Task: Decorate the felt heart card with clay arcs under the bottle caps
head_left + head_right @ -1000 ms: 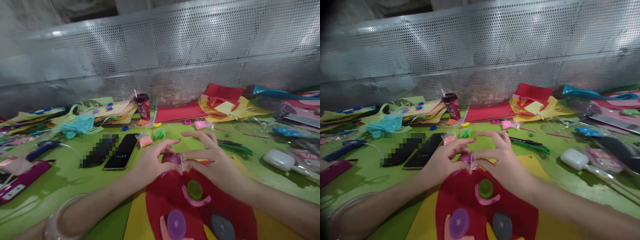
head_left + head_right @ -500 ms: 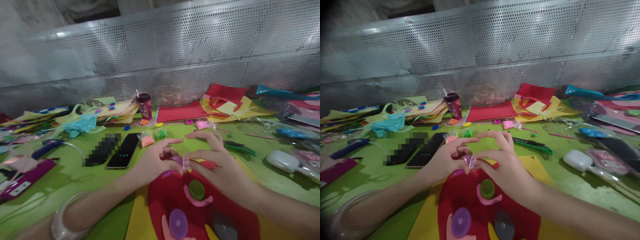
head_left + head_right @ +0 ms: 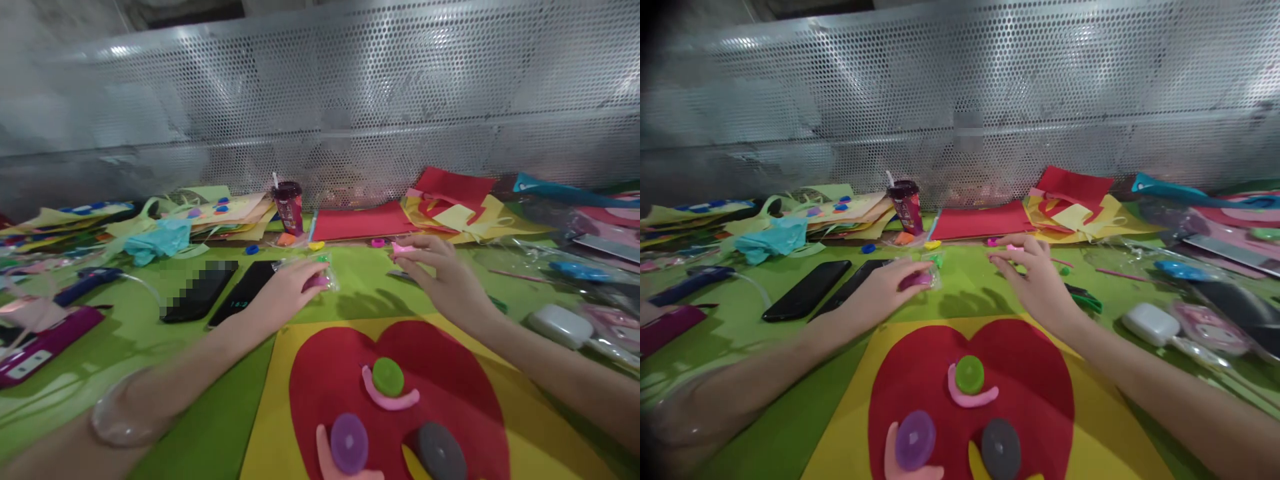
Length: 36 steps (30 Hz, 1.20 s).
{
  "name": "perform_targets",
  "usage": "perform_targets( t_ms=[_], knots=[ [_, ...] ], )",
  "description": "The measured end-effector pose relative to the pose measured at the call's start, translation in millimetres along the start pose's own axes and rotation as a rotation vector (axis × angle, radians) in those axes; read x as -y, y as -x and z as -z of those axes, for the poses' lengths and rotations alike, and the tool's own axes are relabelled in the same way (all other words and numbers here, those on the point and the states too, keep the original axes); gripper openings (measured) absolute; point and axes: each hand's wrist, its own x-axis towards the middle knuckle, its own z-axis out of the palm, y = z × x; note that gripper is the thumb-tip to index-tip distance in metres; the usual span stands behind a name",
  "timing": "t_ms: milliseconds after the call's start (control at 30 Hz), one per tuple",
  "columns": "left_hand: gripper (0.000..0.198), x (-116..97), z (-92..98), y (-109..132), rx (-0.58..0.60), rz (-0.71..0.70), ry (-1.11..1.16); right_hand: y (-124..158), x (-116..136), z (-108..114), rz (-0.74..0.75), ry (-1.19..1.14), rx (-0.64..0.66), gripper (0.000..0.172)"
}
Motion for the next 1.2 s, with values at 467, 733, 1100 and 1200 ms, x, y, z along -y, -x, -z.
perform_targets(
  t_ms=[467,733,1100,1200],
  knots=[
    [0.041,12.9,-13.6,3.9,0.078,-0.128,-0.35,8.7,-10.5,-18.7,0.201,0.123,0.323,0.009],
    [0.043,16.1,-18.9,5.5,0.061,-0.159,-0.41,10.0,-7.1,-21.9,0.234,0.219,0.308,0.012],
    [0.044,18.1,-22.7,8.0,0.045,-0.191,-0.464,14.3,-4.9,-18.9,0.241,0.441,0.563,0.029],
    [0.044,16.5,-22.8,9.3,0.0,-0.187,-0.483,14.0,-2.2,-13.5,0.269,0.413,0.661,0.036]
  ],
)
